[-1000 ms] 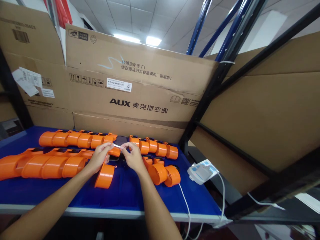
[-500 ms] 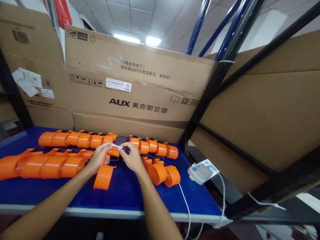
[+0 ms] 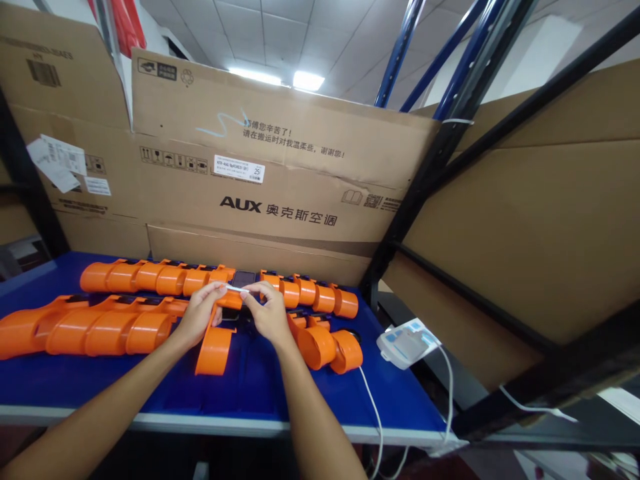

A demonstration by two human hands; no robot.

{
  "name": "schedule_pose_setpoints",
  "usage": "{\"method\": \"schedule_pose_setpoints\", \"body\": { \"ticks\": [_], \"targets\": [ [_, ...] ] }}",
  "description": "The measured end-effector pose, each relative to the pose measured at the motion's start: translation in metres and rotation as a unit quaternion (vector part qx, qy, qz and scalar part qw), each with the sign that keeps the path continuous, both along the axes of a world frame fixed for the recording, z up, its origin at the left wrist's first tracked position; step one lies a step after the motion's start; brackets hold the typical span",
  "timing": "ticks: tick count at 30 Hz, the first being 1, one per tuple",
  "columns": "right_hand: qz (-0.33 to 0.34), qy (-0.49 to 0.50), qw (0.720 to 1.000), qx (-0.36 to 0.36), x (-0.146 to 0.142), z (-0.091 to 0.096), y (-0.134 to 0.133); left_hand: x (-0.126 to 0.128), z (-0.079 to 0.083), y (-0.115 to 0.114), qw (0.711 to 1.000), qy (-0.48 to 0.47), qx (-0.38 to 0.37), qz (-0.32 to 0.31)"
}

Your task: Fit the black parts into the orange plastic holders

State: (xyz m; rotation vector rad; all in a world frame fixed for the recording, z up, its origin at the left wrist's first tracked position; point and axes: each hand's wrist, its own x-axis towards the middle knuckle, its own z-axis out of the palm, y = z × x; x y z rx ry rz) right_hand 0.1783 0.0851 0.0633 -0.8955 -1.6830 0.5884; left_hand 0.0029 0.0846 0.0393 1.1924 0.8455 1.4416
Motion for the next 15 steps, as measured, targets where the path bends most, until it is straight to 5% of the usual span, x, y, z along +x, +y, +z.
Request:
{"method": "schedule_pose_setpoints", "body": {
  "ticks": [9,15],
  "targets": [
    [-0.030,0.017,0.999,-0.039,0.005,-0.003,0.001,-0.005,0.005,-0.002,0.999,0.002,-0.005,0.035],
    [-0.134,0.017,0.991,0.025,0.025,0.003,0.005,-0.018,0.013,0.003,0.988,-0.134,-0.050,0.063]
  ]
}}
